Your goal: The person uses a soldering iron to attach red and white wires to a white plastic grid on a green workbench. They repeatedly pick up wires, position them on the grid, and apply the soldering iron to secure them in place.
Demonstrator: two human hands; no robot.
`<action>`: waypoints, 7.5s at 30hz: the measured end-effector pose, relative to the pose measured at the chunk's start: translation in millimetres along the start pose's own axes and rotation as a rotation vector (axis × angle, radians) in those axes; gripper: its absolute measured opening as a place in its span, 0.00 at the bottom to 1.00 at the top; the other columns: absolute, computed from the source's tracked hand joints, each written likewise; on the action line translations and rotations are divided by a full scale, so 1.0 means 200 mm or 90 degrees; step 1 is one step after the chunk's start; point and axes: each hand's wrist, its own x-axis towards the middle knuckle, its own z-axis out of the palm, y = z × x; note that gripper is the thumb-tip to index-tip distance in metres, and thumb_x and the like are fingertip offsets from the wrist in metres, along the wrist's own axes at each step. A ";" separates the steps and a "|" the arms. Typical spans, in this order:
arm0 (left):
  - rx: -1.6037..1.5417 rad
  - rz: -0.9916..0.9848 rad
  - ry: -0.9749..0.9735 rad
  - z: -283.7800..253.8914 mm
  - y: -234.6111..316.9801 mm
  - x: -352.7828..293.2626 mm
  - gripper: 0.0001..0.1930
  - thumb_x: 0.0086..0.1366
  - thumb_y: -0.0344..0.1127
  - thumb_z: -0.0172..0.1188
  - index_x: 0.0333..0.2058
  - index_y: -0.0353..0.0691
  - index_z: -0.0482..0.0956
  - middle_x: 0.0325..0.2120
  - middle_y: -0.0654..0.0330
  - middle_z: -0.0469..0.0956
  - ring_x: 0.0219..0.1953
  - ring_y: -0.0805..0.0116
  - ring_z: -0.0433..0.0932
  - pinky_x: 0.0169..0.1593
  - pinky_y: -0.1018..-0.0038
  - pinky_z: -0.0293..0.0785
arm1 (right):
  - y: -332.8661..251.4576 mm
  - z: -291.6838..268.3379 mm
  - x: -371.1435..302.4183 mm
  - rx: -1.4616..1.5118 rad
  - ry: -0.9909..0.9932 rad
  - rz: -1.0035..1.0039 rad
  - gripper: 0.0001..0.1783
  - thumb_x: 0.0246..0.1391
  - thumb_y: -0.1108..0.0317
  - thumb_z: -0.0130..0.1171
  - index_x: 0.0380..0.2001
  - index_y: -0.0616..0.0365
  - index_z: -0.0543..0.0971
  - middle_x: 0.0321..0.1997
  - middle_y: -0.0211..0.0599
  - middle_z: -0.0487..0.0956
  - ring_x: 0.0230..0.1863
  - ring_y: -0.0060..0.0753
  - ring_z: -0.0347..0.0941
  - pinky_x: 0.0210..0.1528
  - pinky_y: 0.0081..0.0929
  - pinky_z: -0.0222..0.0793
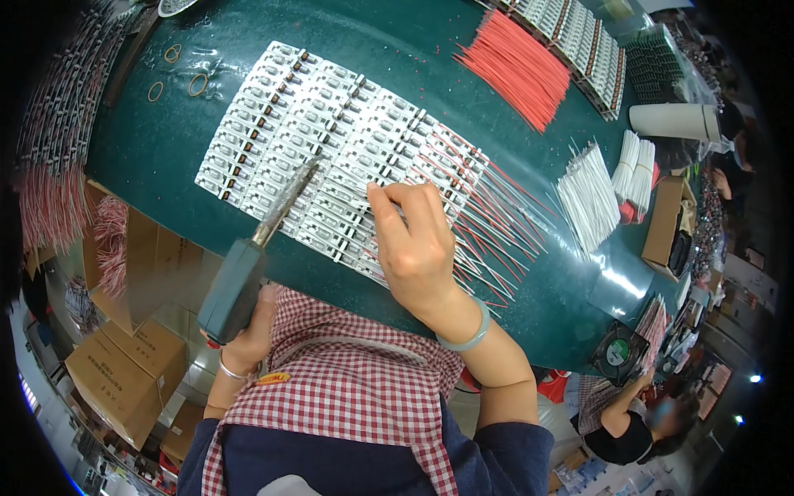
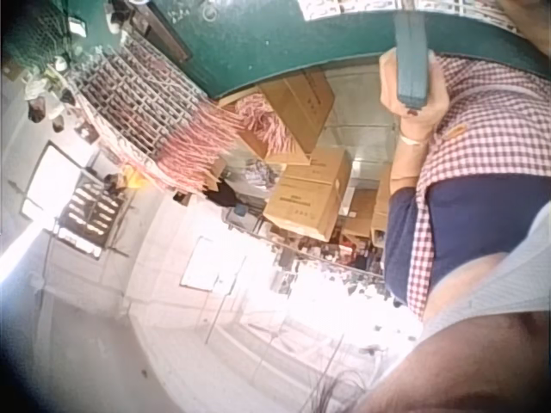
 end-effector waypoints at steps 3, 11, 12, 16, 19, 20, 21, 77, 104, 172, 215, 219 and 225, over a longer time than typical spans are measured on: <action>-0.025 -0.074 -0.013 -0.01 -0.05 -0.08 0.12 0.50 0.21 0.67 0.35 0.28 0.81 0.32 0.49 0.81 0.29 0.57 0.82 0.33 0.72 0.78 | 0.00 0.00 0.00 0.002 0.000 0.002 0.20 0.38 0.86 0.63 0.40 0.70 0.81 0.33 0.43 0.76 0.32 0.40 0.71 0.30 0.31 0.70; -0.015 -0.011 -0.016 -0.01 0.00 -0.02 0.14 0.50 0.20 0.67 0.37 0.26 0.81 0.34 0.46 0.81 0.32 0.55 0.83 0.35 0.71 0.79 | 0.01 -0.01 -0.01 0.009 0.000 0.005 0.20 0.37 0.86 0.63 0.40 0.69 0.80 0.34 0.43 0.76 0.32 0.40 0.72 0.31 0.32 0.71; -0.021 -0.018 -0.015 -0.01 -0.01 -0.02 0.14 0.50 0.20 0.67 0.38 0.26 0.81 0.34 0.46 0.81 0.32 0.55 0.83 0.35 0.71 0.79 | 0.00 -0.02 0.00 0.010 -0.002 0.008 0.20 0.37 0.86 0.63 0.40 0.69 0.81 0.34 0.42 0.76 0.32 0.40 0.72 0.31 0.32 0.71; -0.022 -0.029 -0.009 -0.02 -0.03 -0.03 0.14 0.49 0.20 0.67 0.38 0.26 0.81 0.34 0.46 0.81 0.33 0.55 0.83 0.36 0.70 0.79 | -0.03 -0.13 0.07 -0.010 -0.007 0.016 0.21 0.36 0.87 0.62 0.40 0.69 0.81 0.33 0.41 0.77 0.32 0.39 0.73 0.31 0.32 0.71; -0.024 -0.041 0.000 -0.02 -0.04 -0.04 0.15 0.49 0.21 0.67 0.38 0.26 0.81 0.35 0.45 0.81 0.33 0.55 0.83 0.36 0.70 0.79 | -0.02 -0.16 0.14 0.008 0.019 -0.037 0.21 0.36 0.87 0.62 0.40 0.68 0.82 0.33 0.41 0.77 0.32 0.39 0.73 0.30 0.31 0.70; -0.027 -0.047 0.003 -0.02 -0.04 -0.03 0.15 0.49 0.21 0.67 0.38 0.26 0.81 0.35 0.45 0.81 0.33 0.55 0.83 0.36 0.70 0.79 | -0.02 -0.17 0.16 0.015 0.014 -0.042 0.22 0.35 0.87 0.62 0.40 0.68 0.82 0.33 0.41 0.77 0.32 0.38 0.72 0.30 0.30 0.70; -0.027 -0.046 0.004 -0.02 -0.03 -0.02 0.15 0.49 0.21 0.67 0.39 0.26 0.81 0.35 0.45 0.81 0.33 0.55 0.83 0.36 0.70 0.79 | -0.02 -0.18 0.18 0.010 0.007 -0.038 0.22 0.35 0.87 0.62 0.40 0.68 0.82 0.33 0.41 0.77 0.32 0.38 0.73 0.30 0.30 0.70; -0.370 -0.300 0.073 0.00 0.08 0.06 0.18 0.60 0.22 0.62 0.50 0.27 0.74 0.42 0.52 0.79 0.24 0.74 0.72 0.24 0.77 0.68 | 0.36 -0.37 0.42 -0.479 -0.338 -0.007 0.04 0.38 0.77 0.63 0.23 0.60 0.81 0.31 0.42 0.77 0.38 0.43 0.77 0.34 0.34 0.74; -0.279 -0.204 -0.053 -0.05 -0.04 -0.02 0.21 0.64 0.28 0.63 0.54 0.29 0.73 0.46 0.51 0.79 0.25 0.72 0.75 0.29 0.76 0.72 | 0.07 0.11 0.15 -0.014 -0.044 -0.019 0.15 0.41 0.79 0.59 0.37 0.62 0.81 0.35 0.36 0.77 0.36 0.37 0.72 0.37 0.32 0.69; -0.036 -0.068 -0.072 0.00 0.14 0.20 0.10 0.54 0.20 0.68 0.36 0.28 0.80 0.34 0.51 0.81 0.31 0.63 0.81 0.34 0.74 0.76 | 0.09 0.13 0.17 -0.026 -0.028 -0.037 0.18 0.38 0.79 0.59 0.38 0.68 0.79 0.36 0.41 0.76 0.35 0.40 0.72 0.35 0.32 0.71; -0.008 -0.056 -0.060 0.02 0.14 0.20 0.08 0.51 0.19 0.67 0.33 0.29 0.81 0.31 0.52 0.80 0.29 0.63 0.80 0.32 0.74 0.76 | 0.08 0.12 0.17 -0.048 -0.032 -0.053 0.18 0.37 0.80 0.58 0.38 0.70 0.79 0.35 0.42 0.74 0.36 0.41 0.70 0.33 0.31 0.71; 0.001 -0.039 -0.056 0.02 0.14 0.19 0.09 0.51 0.20 0.68 0.32 0.29 0.81 0.30 0.53 0.79 0.27 0.63 0.79 0.31 0.74 0.75 | 0.08 0.13 0.18 -0.051 -0.030 -0.053 0.18 0.37 0.80 0.58 0.37 0.70 0.79 0.35 0.43 0.74 0.35 0.41 0.70 0.33 0.31 0.71; -0.018 -0.044 -0.017 0.00 0.11 0.16 0.10 0.50 0.20 0.68 0.34 0.28 0.80 0.30 0.52 0.79 0.26 0.62 0.79 0.29 0.74 0.74 | 0.08 0.12 0.18 -0.050 -0.024 -0.061 0.17 0.37 0.80 0.58 0.37 0.70 0.79 0.35 0.43 0.73 0.35 0.40 0.69 0.33 0.31 0.71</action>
